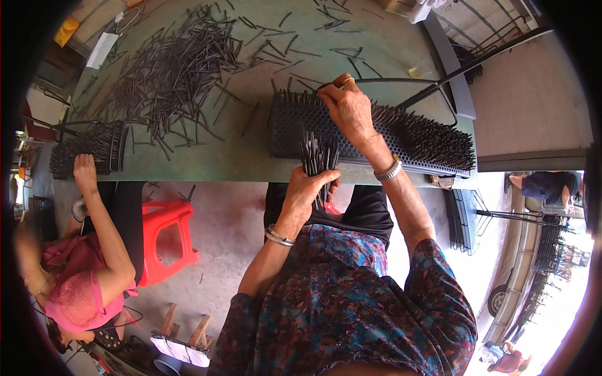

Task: Inserting metal rods into a perforated jig to assemble a metal grill or grate.

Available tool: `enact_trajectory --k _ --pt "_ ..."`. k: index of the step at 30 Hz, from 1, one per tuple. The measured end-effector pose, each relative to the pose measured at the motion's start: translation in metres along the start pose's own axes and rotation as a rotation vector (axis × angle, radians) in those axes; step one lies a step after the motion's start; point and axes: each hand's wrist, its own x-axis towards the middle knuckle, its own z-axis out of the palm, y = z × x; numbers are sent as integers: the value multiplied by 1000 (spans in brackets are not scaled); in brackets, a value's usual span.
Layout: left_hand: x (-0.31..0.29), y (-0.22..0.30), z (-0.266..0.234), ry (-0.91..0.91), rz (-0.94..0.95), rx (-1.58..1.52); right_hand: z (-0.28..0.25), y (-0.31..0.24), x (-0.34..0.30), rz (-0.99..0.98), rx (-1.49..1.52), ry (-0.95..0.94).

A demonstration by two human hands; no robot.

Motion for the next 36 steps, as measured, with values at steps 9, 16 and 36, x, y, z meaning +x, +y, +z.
enact_trajectory --k 9,16,36 --pt "1 -6 0 -22 -9 137 -46 -30 -20 201 612 -449" --pt "3 -11 -5 -66 -40 99 -49 -20 -7 345 409 91" --pt "3 -4 -2 -77 -8 64 -6 13 -13 86 -17 112"
